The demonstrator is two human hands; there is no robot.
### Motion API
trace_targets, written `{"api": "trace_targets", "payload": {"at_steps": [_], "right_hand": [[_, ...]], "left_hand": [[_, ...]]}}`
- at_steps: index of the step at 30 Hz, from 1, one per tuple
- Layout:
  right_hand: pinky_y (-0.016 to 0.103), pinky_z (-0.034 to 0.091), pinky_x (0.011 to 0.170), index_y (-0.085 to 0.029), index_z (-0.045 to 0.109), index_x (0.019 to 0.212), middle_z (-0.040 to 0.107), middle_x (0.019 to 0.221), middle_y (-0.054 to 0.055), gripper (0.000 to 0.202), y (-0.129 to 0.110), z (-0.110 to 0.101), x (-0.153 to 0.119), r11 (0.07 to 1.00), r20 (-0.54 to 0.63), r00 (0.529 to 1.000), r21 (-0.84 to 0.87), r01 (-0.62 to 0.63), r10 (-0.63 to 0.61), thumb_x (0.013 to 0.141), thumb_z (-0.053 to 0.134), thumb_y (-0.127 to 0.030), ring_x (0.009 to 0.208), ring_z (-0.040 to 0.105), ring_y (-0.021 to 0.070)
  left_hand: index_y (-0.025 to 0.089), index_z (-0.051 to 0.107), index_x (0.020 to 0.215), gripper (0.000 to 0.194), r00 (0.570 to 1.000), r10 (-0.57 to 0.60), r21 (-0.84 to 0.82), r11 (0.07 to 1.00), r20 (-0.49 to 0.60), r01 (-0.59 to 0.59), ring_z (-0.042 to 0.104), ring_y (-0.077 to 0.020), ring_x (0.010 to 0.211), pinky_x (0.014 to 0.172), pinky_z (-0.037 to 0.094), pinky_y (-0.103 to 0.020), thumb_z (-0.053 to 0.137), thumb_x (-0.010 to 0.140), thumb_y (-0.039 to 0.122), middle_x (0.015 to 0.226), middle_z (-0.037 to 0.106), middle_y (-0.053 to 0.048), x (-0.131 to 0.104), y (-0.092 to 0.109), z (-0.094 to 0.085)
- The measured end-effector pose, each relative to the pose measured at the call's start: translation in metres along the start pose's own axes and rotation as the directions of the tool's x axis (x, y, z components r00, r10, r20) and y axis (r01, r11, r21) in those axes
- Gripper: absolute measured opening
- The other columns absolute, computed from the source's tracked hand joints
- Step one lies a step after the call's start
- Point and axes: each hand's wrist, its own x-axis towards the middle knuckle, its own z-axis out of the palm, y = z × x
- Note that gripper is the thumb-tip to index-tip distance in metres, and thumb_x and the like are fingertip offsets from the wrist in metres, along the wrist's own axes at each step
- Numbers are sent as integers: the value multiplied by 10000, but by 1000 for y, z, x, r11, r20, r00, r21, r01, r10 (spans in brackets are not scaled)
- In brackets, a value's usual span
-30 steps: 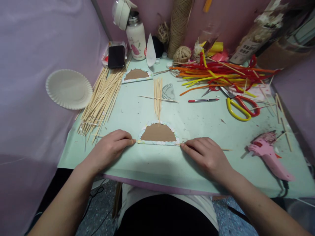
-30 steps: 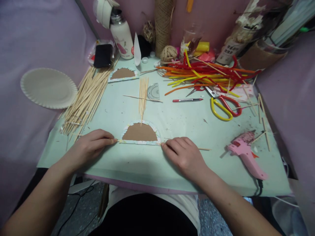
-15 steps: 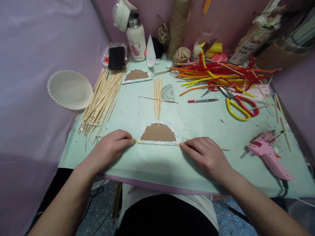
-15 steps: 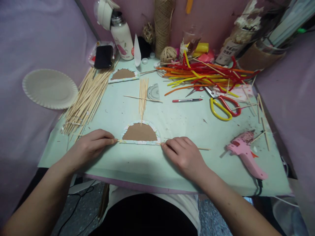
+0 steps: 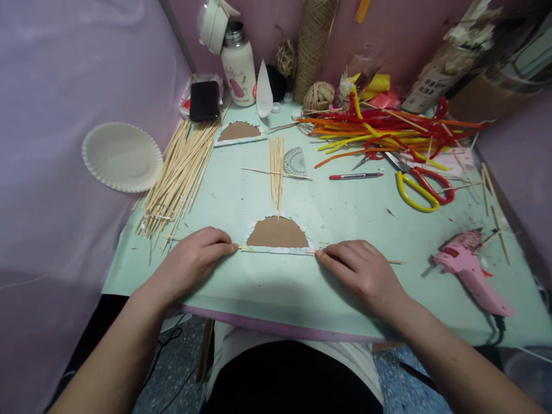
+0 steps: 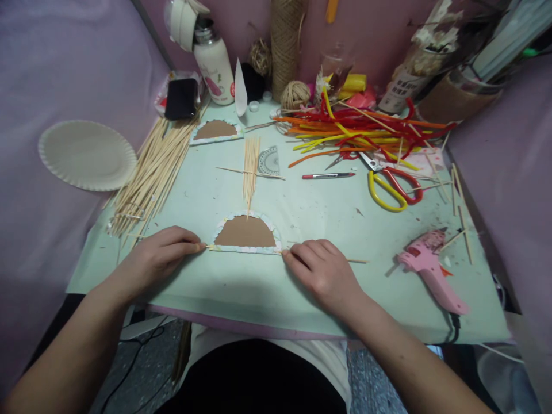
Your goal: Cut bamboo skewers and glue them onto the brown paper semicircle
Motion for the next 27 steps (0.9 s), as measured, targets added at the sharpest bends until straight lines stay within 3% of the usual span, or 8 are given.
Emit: {"api": "trace_targets", "payload": {"at_steps": [7,18,27], "right_hand": [[366,442,686,-102,640,1109,698,932,129,248,0,-1,0,1000,-9,1000,4,5,-5,934,466,-74,832,581,225],[358,432,692,-86,647,1104,698,931,128,254,-1,0,0,1000,-5,1000,-2,-12,12,939,454,-76,837,576,225],[375,461,763,-89,613,1180,692,997,138,289,-2,2,-5,997,-42,996,-1,-75,75,941,450,-79,901,592,236]], "left_hand": [[210,698,973,322,999,-36,-23,999,22,36,597,-188,893,773,485,-349,384,963,286,964,662,-57,0,1,-1],[207,689,995,293,999,41,30,999,-5,-40,601,-186,894,751,487,-331,399,949,198,972,664,-56,0,-1,0],[182,618,1140,257,993,107,121,988,-48,-101,597,-200,951,822,490,-344,468,930,180,1037,649,-84,-1,1,-5]]}}
